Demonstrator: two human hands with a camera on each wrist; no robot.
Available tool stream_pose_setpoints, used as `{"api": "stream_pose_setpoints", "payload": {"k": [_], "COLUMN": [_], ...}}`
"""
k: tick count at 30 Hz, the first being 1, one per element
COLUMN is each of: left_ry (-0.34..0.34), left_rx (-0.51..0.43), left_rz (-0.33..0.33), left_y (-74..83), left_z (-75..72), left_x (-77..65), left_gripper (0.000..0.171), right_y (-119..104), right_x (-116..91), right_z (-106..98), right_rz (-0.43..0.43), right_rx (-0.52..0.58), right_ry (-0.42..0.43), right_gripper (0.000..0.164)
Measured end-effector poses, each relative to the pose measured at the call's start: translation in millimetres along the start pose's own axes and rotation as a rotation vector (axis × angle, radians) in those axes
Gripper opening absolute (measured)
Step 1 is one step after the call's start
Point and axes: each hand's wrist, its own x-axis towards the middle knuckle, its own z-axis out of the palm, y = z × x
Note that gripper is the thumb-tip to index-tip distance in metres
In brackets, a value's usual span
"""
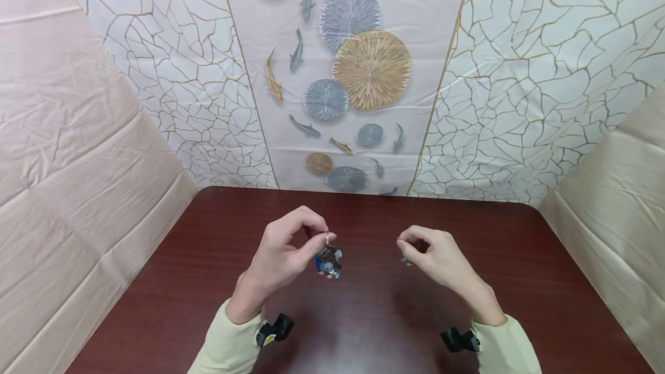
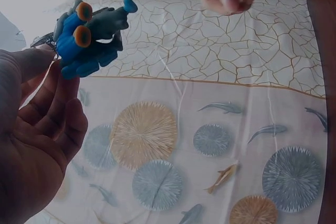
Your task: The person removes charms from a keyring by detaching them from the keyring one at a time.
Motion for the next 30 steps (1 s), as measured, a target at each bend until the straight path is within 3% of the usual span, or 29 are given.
{"api": "stream_pose_setpoints", "payload": {"k": [13, 20, 30], "left_ry": [-0.013, -0.016, -0.014], "left_rx": [-0.007, -0.027, -0.025], "left_rz": [0.058, 0.045, 0.044], "left_y": [3.5, 4.3, 4.5], "left_z": [-0.2, -1.9, -4.8], "left_x": [0.8, 0.7, 1.0], "left_gripper": [0.018, 0.018, 0.018], "right_y": [36, 57, 106], "right_x": [-9, -12, -15], "right_z": [-8, -14, -14], "right_rz": [0.116, 0.186, 0.201], "right_rx": [-0.042, -0.046, -0.073], "right_ry": [-0.062, -0.137, -0.233], "right_gripper": [0.004, 0.007, 0.012]}}
